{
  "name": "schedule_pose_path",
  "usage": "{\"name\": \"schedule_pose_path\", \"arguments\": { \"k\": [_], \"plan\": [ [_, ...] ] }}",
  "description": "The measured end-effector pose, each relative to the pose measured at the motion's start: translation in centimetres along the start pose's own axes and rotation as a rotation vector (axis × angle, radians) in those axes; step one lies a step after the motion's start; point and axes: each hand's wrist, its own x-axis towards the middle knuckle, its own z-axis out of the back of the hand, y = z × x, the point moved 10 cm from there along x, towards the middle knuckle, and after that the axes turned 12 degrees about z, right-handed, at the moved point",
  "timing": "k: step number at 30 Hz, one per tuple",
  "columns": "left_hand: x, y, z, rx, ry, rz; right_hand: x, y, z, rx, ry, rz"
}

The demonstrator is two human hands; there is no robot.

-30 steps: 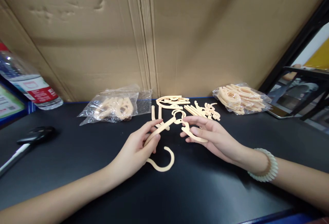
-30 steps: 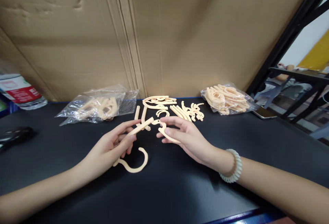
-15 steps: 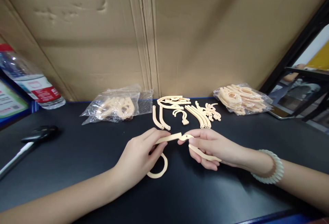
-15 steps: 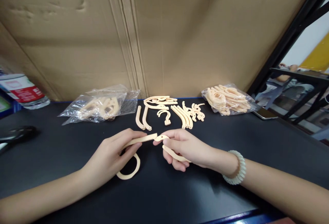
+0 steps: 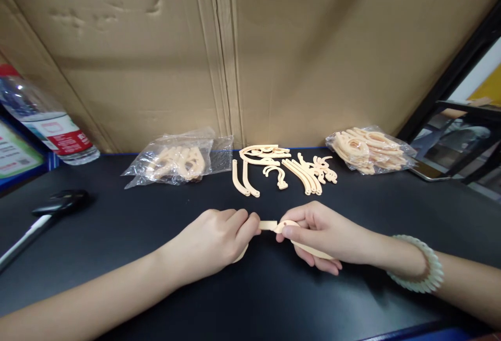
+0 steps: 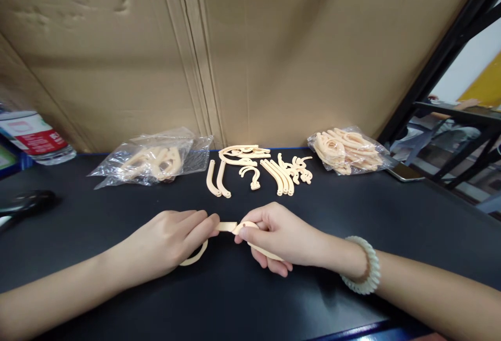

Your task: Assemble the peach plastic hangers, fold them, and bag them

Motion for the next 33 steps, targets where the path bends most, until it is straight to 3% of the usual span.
{"name": "schedule_pose_path", "arguments": {
  "k": [4, 9, 16, 20, 26, 30, 33],
  "plan": [
    [-0.1, -0.3, -0.3, 0.054, 0.041, -0.016, -0.2, 1.0, 0.5, -0.22, -0.084, 0.099],
    [-0.2, -0.5, -0.1, 0.041, 0.046, -0.021, -0.9, 4.5, 0.8, -0.732, -0.199, 0.402],
    [-0.2, 1.8, -0.9, -0.25, 0.141, 0.159, -3.7, 8.2, -2.7, -1.265, -0.189, 0.789],
    [-0.2, 3.9, -1.5, -0.56, 0.126, 0.379, -4.7, 9.8, -2.3, -1.301, -0.27, 0.928],
    [-1.8, 6.6, -5.9, -1.205, 0.33, 0.896, -4.5, 10.9, 2.1, -1.129, -0.506, 0.973],
    [-2.0, 7.3, -6.4, -1.374, 0.311, 0.984, -4.7, 11.2, 5.0, -0.953, -0.617, 0.919],
    [-2.1, 7.3, -6.4, -1.427, 0.306, 0.998, -5.9, 12.1, 7.4, -0.95, -0.764, 0.917]
  ]
}}
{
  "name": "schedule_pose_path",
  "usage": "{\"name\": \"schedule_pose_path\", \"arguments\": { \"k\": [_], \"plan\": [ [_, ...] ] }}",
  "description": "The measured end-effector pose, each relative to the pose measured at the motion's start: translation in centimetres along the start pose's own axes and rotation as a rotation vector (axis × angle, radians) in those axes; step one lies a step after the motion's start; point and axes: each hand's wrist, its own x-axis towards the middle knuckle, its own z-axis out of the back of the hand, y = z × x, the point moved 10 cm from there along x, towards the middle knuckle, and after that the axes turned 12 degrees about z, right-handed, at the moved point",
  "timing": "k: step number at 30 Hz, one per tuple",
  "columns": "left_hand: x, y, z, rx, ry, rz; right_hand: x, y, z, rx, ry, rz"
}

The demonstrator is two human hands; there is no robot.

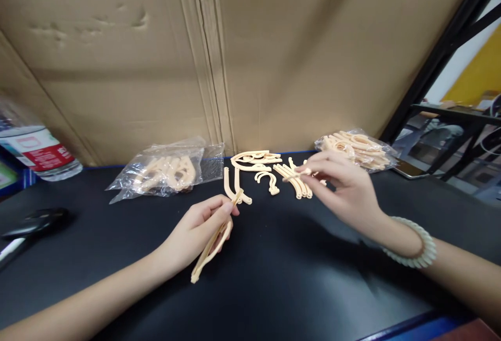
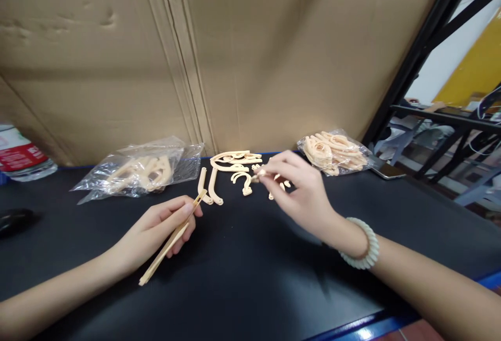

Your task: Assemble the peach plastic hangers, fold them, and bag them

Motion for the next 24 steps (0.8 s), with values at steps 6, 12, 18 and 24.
{"name": "schedule_pose_path", "arguments": {
  "k": [6, 12, 18, 24],
  "plan": [
    [0.1, 0.3, 0.1, -0.082, 0.003, -0.003, 1.0, -3.3, 4.7, -0.297, -0.161, 0.037],
    [0.2, -0.1, 0.3, -0.098, -0.02, -0.024, -1.7, -9.9, -1.0, -0.383, 0.596, -0.139],
    [0.3, -0.2, 0.3, -0.147, -0.011, -0.044, -3.2, -10.4, -2.4, -0.423, 0.757, -0.233],
    [0.3, -0.5, 1.2, -0.264, -0.025, -0.104, -2.4, -7.0, -3.9, -0.342, 0.671, -0.137]
  ]
}}
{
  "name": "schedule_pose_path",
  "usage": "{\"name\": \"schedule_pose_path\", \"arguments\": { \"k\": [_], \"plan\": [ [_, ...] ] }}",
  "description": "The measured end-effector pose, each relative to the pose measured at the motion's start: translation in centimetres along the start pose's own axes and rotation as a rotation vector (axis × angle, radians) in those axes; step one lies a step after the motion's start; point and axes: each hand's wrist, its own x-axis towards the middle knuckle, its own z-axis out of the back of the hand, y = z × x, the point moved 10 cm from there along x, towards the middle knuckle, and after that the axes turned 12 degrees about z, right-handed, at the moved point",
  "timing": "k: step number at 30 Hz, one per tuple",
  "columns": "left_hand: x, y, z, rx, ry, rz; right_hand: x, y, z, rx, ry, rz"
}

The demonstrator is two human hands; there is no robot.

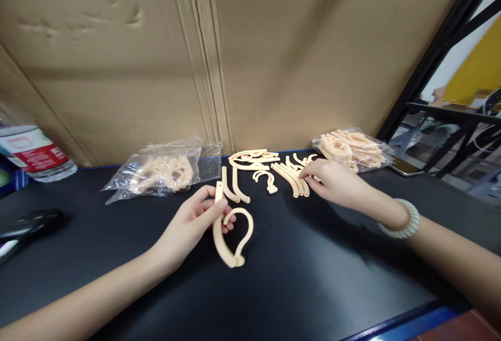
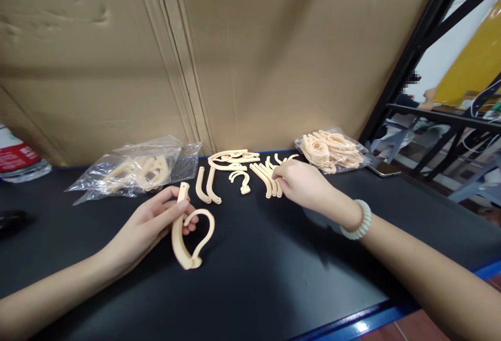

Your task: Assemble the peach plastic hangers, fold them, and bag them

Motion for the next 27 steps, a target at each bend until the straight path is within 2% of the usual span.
{"name": "schedule_pose_path", "arguments": {
  "k": [3, 8, 11, 14, 17, 21, 24, 27],
  "plan": [
    [-0.1, -0.3, -0.3, 0.006, 0.026, -0.036, 0.0, 2.6, -0.1, 0.057, -0.077, 0.098],
    [-0.1, -0.9, -0.8, 0.149, 0.017, -0.079, -0.6, 8.2, 0.5, 0.135, -0.242, 0.354],
    [-0.1, -1.1, -1.2, 0.19, 0.034, -0.098, -1.2, 11.0, 0.5, 0.111, -0.254, 0.498],
    [-0.2, -1.1, -1.4, 0.201, 0.053, -0.1, -1.9, 13.3, -0.1, 0.047, -0.198, 0.658],
    [-0.3, -0.8, -1.6, 0.221, 0.068, -0.083, -2.1, 14.1, -1.1, 0.013, -0.103, 0.719],
    [-0.4, -0.5, -1.6, 0.256, 0.061, -0.082, -1.8, 13.8, -1.4, 0.048, -0.068, 0.691],
    [-0.7, -1.2, -0.7, 0.346, -0.078, -0.176, -1.5, 13.4, -1.3, 0.114, -0.064, 0.641],
    [-2.1, -3.1, 0.0, 0.548, -0.286, -0.401, -1.5, 13.3, -0.9, 0.15, -0.093, 0.626]
  ]
}}
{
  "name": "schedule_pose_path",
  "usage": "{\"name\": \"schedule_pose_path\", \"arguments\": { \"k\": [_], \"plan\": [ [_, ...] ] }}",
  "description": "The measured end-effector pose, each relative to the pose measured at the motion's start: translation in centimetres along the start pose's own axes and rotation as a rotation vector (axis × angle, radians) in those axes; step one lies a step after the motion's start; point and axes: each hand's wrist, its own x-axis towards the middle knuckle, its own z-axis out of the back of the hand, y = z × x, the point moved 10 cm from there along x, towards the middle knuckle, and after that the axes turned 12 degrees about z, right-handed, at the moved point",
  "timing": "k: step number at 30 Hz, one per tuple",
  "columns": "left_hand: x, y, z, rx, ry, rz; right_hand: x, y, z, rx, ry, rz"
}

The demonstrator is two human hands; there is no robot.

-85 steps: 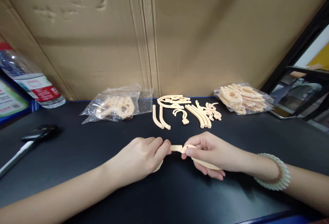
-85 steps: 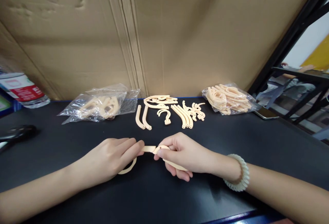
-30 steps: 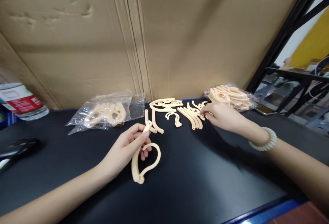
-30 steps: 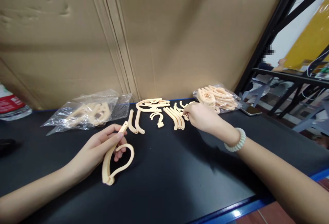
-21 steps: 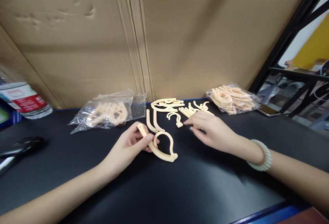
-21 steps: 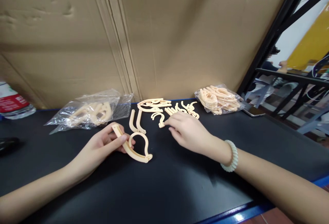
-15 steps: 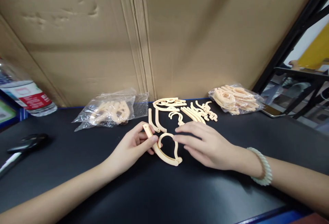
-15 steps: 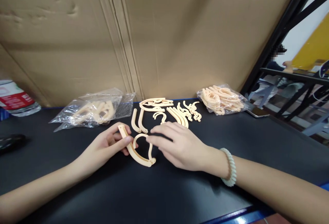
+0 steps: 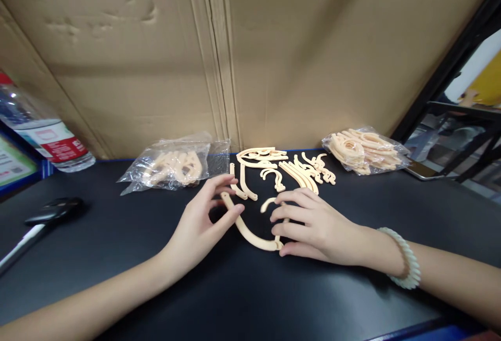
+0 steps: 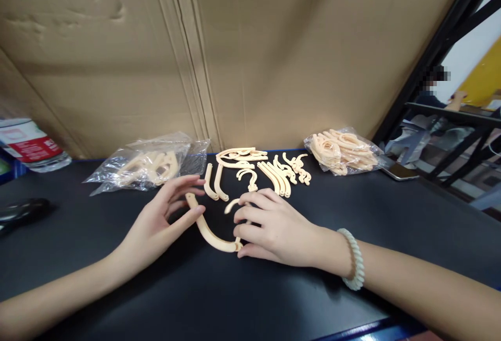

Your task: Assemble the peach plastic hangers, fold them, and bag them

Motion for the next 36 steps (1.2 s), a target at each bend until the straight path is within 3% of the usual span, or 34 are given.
{"name": "schedule_pose_path", "arguments": {
  "k": [3, 7, 10, 17, 22, 26, 29, 36],
  "plan": [
    [-1.5, -2.8, -0.1, 0.25, -0.072, -0.297, -0.1, -0.1, -0.2, 0.017, 0.009, -0.003],
    [-4.2, -4.9, -3.2, 0.417, 0.159, -0.593, -0.3, -0.3, -0.5, 0.034, 0.014, -0.019],
    [-5.6, -5.6, -4.6, 0.484, 0.272, -0.706, -0.3, -0.2, -0.2, 0.002, -0.035, -0.032],
    [-5.8, -6.0, -5.2, 0.596, 0.256, -0.751, 0.4, 1.6, 1.2, -0.198, -0.158, -0.015],
    [-6.1, -6.4, -5.5, 0.646, 0.196, -0.791, 1.1, 3.5, 1.7, -0.337, -0.19, 0.064],
    [-6.2, -6.2, -6.2, 0.744, 0.224, -0.79, 1.1, 3.8, 1.6, -0.36, -0.184, 0.083],
    [-6.3, -6.0, -6.6, 0.805, 0.271, -0.794, 0.6, 2.9, 1.1, -0.221, -0.177, 0.034],
    [-6.7, -6.4, -6.7, 0.789, 0.303, -0.826, -0.1, -0.2, -0.7, 0.326, -0.19, -0.195]
  ]
}}
